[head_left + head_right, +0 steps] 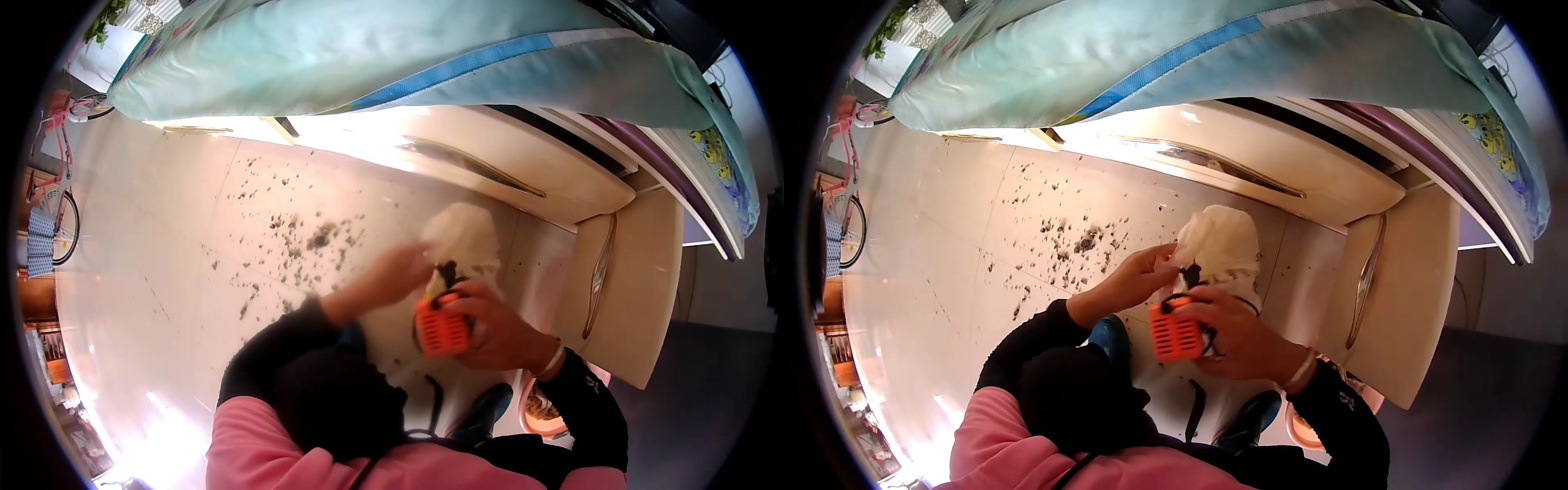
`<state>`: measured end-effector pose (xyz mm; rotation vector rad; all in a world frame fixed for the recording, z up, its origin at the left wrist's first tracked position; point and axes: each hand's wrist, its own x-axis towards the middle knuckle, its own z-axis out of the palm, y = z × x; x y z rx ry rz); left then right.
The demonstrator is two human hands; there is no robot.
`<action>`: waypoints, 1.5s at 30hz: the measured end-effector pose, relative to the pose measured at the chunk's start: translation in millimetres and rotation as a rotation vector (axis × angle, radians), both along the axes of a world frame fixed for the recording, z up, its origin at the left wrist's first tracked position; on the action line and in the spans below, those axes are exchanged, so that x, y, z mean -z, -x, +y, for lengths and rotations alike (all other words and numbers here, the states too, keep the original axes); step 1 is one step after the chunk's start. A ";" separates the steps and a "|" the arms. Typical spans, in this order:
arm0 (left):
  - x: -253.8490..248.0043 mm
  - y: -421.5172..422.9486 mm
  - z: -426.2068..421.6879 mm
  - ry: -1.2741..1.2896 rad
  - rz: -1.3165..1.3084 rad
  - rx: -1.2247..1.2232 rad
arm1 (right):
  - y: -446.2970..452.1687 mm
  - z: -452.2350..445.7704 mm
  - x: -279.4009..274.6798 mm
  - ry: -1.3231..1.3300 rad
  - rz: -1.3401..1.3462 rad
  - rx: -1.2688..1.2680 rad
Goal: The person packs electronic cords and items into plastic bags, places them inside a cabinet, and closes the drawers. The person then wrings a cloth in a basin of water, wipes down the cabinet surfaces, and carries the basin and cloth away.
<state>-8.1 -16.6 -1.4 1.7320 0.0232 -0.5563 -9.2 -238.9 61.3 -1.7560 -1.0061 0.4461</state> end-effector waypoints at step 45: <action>37.8 -3.2 4.7 0.310 -0.205 -0.107 | -30.4 10.4 23.5 -0.090 0.607 0.071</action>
